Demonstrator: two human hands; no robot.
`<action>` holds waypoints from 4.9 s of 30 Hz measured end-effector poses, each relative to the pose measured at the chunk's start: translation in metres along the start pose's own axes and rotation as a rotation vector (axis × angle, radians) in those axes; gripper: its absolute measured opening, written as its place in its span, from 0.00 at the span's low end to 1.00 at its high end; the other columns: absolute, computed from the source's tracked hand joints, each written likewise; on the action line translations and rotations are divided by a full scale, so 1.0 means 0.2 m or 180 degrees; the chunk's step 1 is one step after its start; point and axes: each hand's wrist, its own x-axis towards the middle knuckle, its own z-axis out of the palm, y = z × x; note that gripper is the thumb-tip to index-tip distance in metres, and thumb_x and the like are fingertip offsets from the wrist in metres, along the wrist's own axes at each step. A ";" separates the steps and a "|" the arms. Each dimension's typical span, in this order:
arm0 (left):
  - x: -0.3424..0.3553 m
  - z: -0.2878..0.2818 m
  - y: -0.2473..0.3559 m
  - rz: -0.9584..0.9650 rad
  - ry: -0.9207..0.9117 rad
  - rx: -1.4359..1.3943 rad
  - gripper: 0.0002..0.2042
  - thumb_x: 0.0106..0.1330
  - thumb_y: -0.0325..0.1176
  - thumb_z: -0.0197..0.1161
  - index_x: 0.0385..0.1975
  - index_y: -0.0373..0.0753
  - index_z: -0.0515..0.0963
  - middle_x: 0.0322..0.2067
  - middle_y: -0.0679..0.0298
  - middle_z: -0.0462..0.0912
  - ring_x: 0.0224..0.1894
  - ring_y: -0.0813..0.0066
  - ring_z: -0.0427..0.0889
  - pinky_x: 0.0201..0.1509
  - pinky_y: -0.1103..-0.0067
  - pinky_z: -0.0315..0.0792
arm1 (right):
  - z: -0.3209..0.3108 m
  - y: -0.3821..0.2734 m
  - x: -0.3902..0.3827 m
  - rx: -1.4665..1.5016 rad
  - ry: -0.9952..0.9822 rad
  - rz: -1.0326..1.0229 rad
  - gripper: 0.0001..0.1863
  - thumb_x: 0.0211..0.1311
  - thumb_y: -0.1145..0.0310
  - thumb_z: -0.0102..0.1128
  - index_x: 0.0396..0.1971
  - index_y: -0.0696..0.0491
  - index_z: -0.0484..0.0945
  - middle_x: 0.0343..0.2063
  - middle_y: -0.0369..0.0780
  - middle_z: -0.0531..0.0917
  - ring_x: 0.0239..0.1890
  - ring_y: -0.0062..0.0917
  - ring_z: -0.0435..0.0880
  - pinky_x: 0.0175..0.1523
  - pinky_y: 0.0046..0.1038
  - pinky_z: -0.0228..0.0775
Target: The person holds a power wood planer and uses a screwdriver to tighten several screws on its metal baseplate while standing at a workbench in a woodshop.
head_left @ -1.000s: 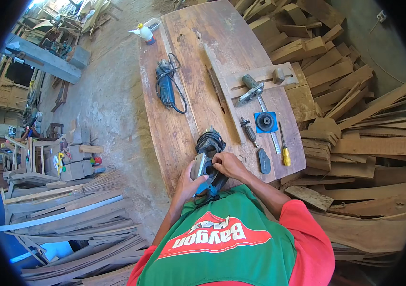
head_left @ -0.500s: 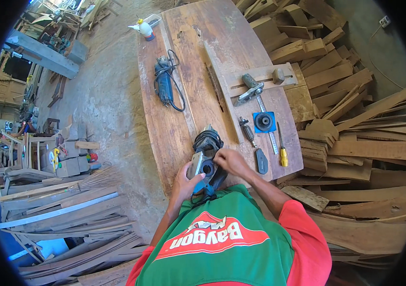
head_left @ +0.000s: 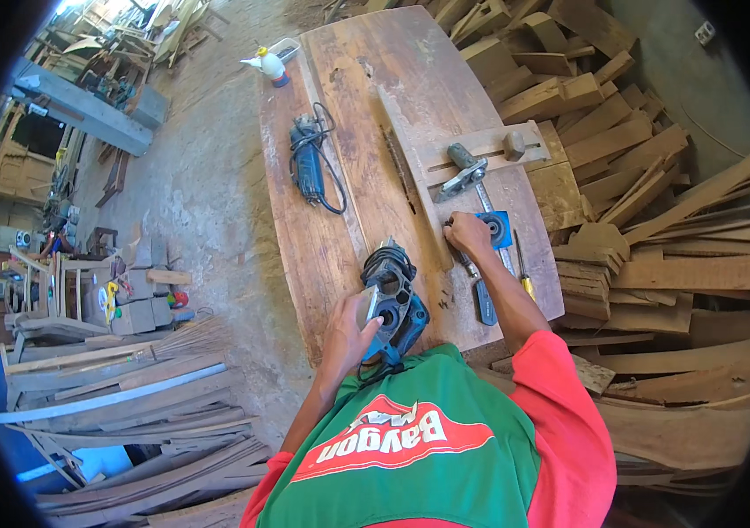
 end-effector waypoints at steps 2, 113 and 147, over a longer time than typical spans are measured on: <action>0.01 0.01 0.03 0.0408 0.0011 0.0332 0.24 0.56 0.42 0.70 0.50 0.36 0.77 0.63 0.41 0.67 0.65 0.42 0.68 0.67 0.61 0.64 | 0.02 0.05 0.04 0.0106 -0.0075 0.0061 0.19 0.54 0.56 0.61 0.41 0.53 0.85 0.41 0.52 0.85 0.46 0.46 0.85 0.50 0.45 0.76; 0.16 0.15 0.30 -0.0933 -0.1985 -0.3095 0.24 0.74 0.48 0.55 0.58 0.34 0.72 0.44 0.56 0.84 0.40 0.71 0.85 0.48 0.76 0.77 | -0.19 -0.13 -0.74 0.5335 -0.0902 0.0251 0.20 0.62 0.64 0.68 0.51 0.54 0.73 0.42 0.42 0.84 0.40 0.26 0.86 0.47 0.28 0.80; 0.01 -0.14 -0.03 -0.1014 0.0044 -0.2517 0.23 0.72 0.47 0.58 0.55 0.34 0.75 0.44 0.61 0.83 0.45 0.74 0.82 0.49 0.77 0.75 | 0.04 0.11 -0.12 0.0632 0.0363 0.0041 0.23 0.58 0.60 0.64 0.52 0.55 0.77 0.45 0.54 0.83 0.48 0.49 0.82 0.53 0.45 0.74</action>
